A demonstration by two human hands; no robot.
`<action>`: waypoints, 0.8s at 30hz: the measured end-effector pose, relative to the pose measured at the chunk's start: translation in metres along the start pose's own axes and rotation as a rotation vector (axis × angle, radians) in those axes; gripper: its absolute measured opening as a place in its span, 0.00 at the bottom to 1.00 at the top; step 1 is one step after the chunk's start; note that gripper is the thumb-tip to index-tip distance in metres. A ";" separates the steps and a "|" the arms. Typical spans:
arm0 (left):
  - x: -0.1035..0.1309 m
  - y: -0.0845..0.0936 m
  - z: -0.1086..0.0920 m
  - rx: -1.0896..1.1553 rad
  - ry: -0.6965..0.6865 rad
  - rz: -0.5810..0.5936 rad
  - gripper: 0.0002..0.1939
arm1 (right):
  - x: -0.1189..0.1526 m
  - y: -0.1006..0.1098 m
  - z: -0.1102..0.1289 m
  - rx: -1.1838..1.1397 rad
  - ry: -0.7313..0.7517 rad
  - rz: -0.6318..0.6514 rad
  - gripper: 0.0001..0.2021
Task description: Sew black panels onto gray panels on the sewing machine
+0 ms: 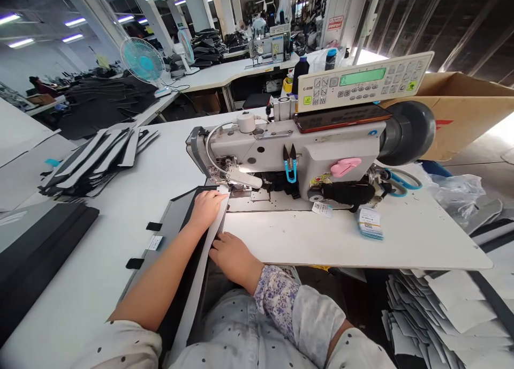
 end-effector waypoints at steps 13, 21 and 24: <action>0.009 0.022 -0.026 0.051 0.133 0.323 0.22 | -0.011 -0.001 -0.028 0.020 -0.061 -0.015 0.05; -0.001 0.015 -0.023 0.159 0.234 0.328 0.23 | -0.018 -0.001 -0.037 0.082 -0.095 -0.043 0.06; -0.007 0.016 -0.023 0.160 0.248 0.325 0.25 | -0.019 -0.002 -0.038 0.097 -0.112 -0.043 0.05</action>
Point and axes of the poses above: each hand's wrist, its own x-axis away from the middle knuckle, its own y-axis out of the back of the hand, z = x × y, the point moved 5 cm from there along -x, towards the middle knuckle, and after that the axes turned 5 degrees about -y, right-handed, at the moved point
